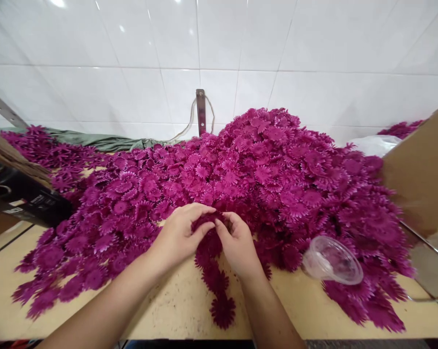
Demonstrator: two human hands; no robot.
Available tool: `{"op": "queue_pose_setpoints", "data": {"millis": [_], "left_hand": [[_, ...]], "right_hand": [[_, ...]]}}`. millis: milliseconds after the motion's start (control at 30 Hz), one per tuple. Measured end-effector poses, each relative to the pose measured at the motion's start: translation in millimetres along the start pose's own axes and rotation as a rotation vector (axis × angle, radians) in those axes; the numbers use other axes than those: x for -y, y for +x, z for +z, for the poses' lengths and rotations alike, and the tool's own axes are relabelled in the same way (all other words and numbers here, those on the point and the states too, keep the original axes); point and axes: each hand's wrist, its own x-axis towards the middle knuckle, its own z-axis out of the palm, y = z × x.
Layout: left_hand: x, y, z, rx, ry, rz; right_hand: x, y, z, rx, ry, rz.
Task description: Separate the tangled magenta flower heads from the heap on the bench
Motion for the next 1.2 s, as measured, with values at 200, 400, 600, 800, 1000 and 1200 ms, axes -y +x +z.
{"op": "queue_pose_setpoints", "data": {"millis": [200, 400, 600, 800, 1000, 1200], "left_hand": [[1.2, -7.8, 10.2, -0.038, 0.061, 0.051], [-3.8, -12.5, 13.3, -0.097, 0.046, 0.005], [-0.3, -6.5, 20.9, -0.017, -0.045, -0.111], [8.8, -2.8, 28.8, -0.139, -0.203, -0.226], [9.5, -3.0, 28.9, -0.083, -0.318, -0.255], [4.4, -1.5, 25.9, -0.022, -0.518, -0.311]], "right_hand": [[-3.0, -1.9, -2.4, -0.054, -0.076, 0.022], [0.4, 0.9, -3.2, -0.032, -0.090, 0.038], [-4.7, -0.2, -1.1, -0.026, -0.075, -0.007], [-5.3, -5.0, -1.2, 0.089, -0.067, -0.031], [-2.9, -3.7, -4.2, 0.099, -0.314, -0.203], [4.7, -4.2, -8.1, 0.129, -0.452, -0.398]]}}
